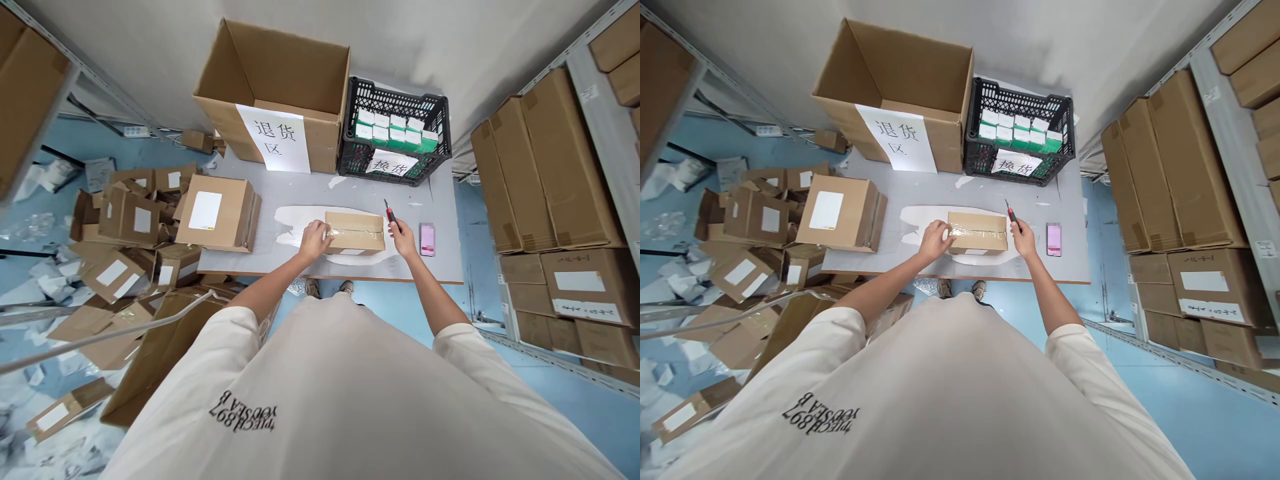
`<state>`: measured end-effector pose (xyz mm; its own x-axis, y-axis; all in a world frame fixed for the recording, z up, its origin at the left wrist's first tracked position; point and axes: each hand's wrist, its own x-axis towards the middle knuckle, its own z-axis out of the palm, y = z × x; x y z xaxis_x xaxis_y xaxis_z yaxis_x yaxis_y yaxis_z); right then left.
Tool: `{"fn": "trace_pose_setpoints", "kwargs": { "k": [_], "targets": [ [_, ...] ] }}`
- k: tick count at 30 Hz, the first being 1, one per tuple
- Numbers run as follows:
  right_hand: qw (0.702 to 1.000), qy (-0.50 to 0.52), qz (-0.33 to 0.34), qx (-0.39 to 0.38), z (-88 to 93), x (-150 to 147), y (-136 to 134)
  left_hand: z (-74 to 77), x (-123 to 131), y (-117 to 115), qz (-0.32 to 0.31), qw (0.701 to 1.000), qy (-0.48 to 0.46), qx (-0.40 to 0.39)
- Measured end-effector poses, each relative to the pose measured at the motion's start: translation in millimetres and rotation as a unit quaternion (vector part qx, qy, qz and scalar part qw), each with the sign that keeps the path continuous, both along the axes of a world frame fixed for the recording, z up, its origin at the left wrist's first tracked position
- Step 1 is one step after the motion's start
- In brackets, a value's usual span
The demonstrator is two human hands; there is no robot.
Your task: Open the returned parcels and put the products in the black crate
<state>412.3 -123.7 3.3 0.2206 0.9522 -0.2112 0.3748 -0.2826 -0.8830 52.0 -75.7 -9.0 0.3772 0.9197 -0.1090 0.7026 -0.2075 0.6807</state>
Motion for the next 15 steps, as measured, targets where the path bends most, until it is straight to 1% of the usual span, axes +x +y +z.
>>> {"fn": "trace_pose_setpoints", "kwargs": {
  "k": [3, 4, 7, 10, 15],
  "targets": [
    [1.000, -0.005, 0.029, 0.000, 20.9, -8.6, 5.3, 1.9, -3.8, -12.1, -0.092, 0.995, 0.015, 0.030],
    [0.998, -0.014, 0.059, 0.001, 27.4, -13.4, 7.9, 2.1, -4.9, -15.7, -0.108, 0.993, 0.015, 0.039],
    [0.984, -0.079, 0.161, 0.018, 42.6, -28.9, 17.7, 2.1, -8.2, -22.0, -0.129, 0.990, 0.013, 0.054],
    [0.957, -0.145, 0.250, 0.013, 49.6, -43.7, 28.5, 2.8, -12.3, -23.5, -0.144, 0.988, 0.013, 0.052],
    [0.920, -0.202, 0.337, 0.005, 50.3, -65.1, 41.9, 2.8, -17.7, -29.5, -0.153, 0.987, 0.013, 0.049]
  ]
}}
